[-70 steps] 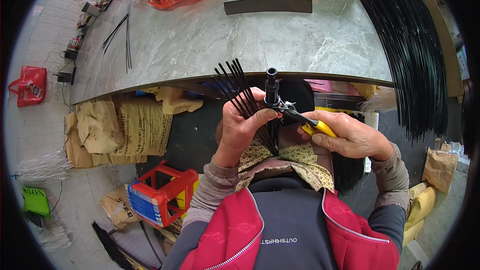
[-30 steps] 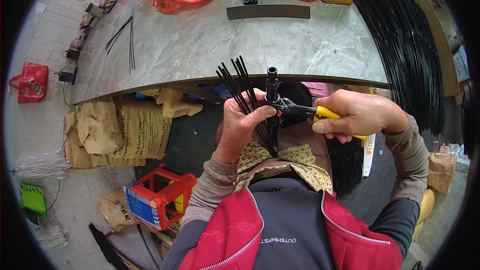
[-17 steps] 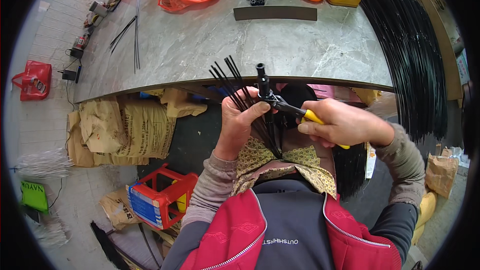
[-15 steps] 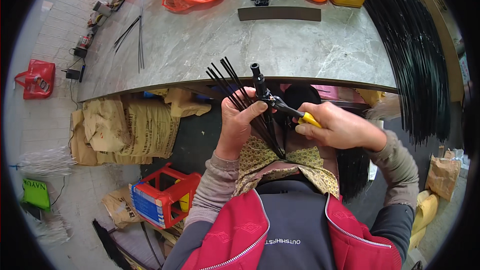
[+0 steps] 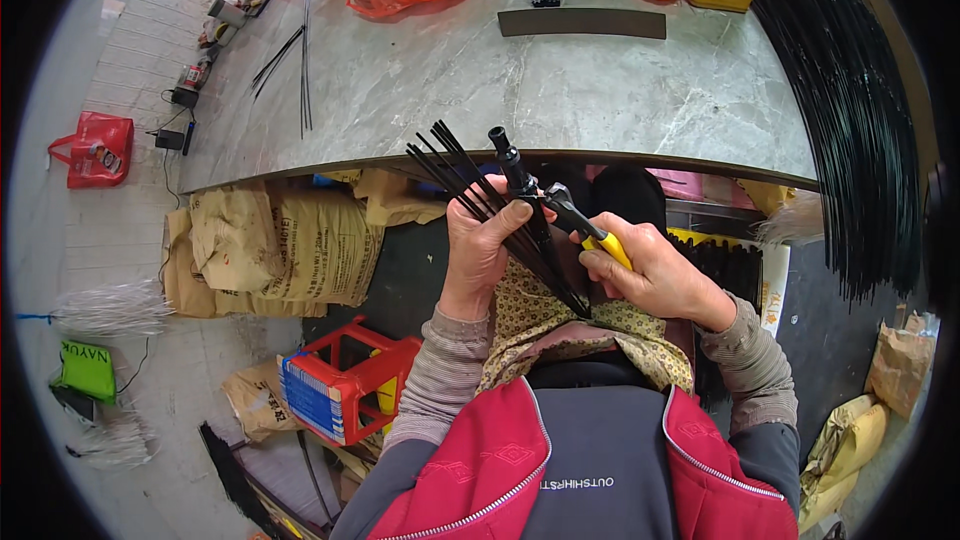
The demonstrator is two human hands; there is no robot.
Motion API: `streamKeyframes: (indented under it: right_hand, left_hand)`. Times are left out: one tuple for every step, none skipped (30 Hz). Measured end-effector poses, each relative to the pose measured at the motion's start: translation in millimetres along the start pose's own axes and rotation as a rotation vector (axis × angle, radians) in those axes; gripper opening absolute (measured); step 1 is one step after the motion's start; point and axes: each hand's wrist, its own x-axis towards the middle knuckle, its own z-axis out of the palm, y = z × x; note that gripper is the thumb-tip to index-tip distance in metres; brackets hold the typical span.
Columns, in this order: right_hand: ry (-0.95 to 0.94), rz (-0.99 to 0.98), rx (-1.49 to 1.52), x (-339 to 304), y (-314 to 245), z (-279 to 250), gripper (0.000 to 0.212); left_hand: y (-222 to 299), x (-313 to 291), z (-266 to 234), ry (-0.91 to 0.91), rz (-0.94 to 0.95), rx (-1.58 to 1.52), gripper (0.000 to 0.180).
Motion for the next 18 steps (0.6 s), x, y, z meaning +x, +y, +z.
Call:
streamKeyframes:
  right_hand:
    - [0.001,-0.002,-0.010,-0.2,-0.9,0.3,0.018]
    - [0.003,-0.003,-0.020,-0.2,-1.4,0.8,0.019]
    - [0.004,-0.003,-0.021,0.0,-1.2,1.4,0.019]
    - [0.000,-0.004,-0.027,0.2,-0.5,2.1,0.019]
    - [-0.004,-0.003,-0.031,0.8,0.1,2.2,0.018]
    - [-0.004,-0.002,-0.030,1.1,-0.1,2.0,0.018]
    - [-0.006,0.007,-0.030,1.4,-0.6,1.7,0.018]
    - [-0.009,0.014,-0.032,1.4,-1.2,1.9,0.018]
    - [-0.009,0.014,-0.032,1.4,-1.0,2.3,0.018]
    - [-0.006,0.006,-0.027,1.3,-0.3,3.0,0.018]
    - [-0.003,-0.001,-0.021,1.0,0.0,3.4,0.018]
    - [-0.003,-0.001,-0.022,0.6,-0.3,3.4,0.018]
    - [0.005,-0.005,-0.028,0.0,-0.9,3.3,0.018]
    - [0.014,-0.009,-0.035,-0.4,-1.0,3.0,0.018]
    - [0.014,-0.008,-0.035,-0.3,-0.5,3.0,0.018]
    - [0.011,-0.005,-0.025,0.1,0.2,3.0,0.018]
    - [0.007,-0.001,-0.014,0.4,0.5,3.1,0.017]
    - [0.007,-0.001,-0.013,0.4,0.4,3.3,0.017]
  left_hand:
    - [0.6,-0.3,-0.1,-0.007,-0.002,0.012,0.019]
    - [0.9,-0.4,-0.4,-0.014,-0.004,0.025,0.019]
    - [1.4,-0.7,0.3,-0.015,-0.004,0.024,0.019]
    - [2.0,-1.1,1.6,-0.006,0.008,0.023,0.019]
    - [2.2,-1.0,2.4,0.005,0.018,0.023,0.019]
    - [1.9,-0.7,1.9,0.005,0.017,0.023,0.019]
    - [1.5,-0.4,0.9,-0.006,0.006,0.021,0.019]
    - [1.5,-0.6,0.3,-0.017,-0.003,0.018,0.019]
    - [1.4,-0.8,0.3,-0.017,-0.002,0.017,0.019]
    - [0.9,-0.9,0.6,-0.006,0.006,0.010,0.019]
    - [0.6,-0.9,0.8,0.005,0.013,0.003,0.020]
    - [0.7,-1.1,0.4,0.005,0.013,0.002,0.020]
    - [0.8,-1.3,-0.2,-0.004,0.005,0.003,0.020]
    - [0.4,-1.4,-0.4,-0.013,-0.004,0.003,0.020]
    - [0.1,-1.2,-0.3,-0.012,-0.004,0.002,0.020]
    - [0.0,-0.8,0.1,-0.011,0.000,-0.002,0.019]
    - [0.0,-0.6,0.3,-0.010,0.004,-0.006,0.019]
    - [-0.2,-0.8,0.3,-0.009,0.004,-0.006,0.019]
